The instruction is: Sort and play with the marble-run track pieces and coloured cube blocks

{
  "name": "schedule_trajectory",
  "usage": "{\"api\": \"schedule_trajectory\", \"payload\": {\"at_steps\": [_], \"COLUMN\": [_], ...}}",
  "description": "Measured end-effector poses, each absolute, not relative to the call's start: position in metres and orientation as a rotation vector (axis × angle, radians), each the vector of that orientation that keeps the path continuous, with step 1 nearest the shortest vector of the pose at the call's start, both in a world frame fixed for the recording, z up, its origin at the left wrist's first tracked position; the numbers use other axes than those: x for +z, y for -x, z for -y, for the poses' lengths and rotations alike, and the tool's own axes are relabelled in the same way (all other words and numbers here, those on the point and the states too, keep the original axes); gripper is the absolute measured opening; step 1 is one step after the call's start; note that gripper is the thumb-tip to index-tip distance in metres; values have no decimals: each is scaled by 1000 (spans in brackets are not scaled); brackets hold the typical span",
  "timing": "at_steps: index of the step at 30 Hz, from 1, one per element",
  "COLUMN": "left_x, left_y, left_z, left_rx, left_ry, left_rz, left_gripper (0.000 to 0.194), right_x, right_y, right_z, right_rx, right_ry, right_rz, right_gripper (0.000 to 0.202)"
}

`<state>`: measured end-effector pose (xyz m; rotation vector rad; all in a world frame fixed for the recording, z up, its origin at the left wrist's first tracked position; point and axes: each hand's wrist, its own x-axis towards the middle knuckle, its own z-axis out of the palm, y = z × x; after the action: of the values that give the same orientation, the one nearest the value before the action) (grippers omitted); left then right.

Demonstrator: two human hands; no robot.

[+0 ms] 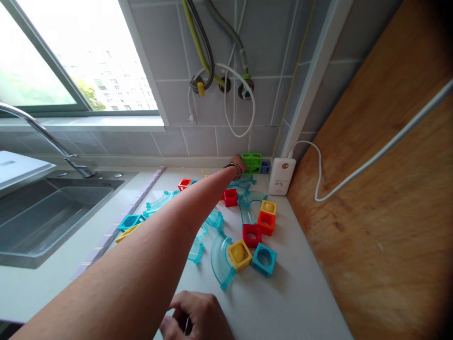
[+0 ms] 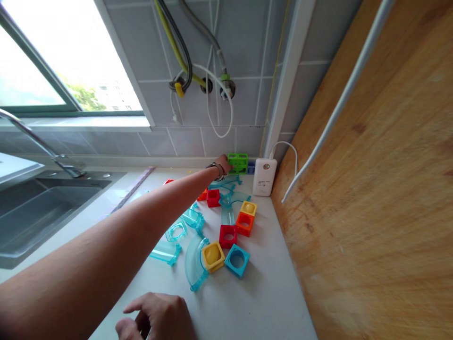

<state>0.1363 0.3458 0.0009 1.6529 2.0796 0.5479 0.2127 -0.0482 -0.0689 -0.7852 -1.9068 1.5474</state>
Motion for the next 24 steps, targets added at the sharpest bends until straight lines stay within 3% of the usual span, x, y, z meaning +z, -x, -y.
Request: {"api": "schedule_trajectory", "payload": {"at_steps": [15, 24], "left_x": [-5, 31], "left_y": [-128, -115], "left_z": [-339, -303], "left_rx": [488, 569], "left_ry": [-1589, -1682], "left_rz": [-2069, -1958], "left_gripper": [37, 39], "right_x": [-65, -48], "right_y": [-212, -215], "right_z": [44, 46], "right_rx": [1523, 1578], "right_ry": [780, 861], "right_rz": [1926, 1765], "right_gripper": [29, 28]}}
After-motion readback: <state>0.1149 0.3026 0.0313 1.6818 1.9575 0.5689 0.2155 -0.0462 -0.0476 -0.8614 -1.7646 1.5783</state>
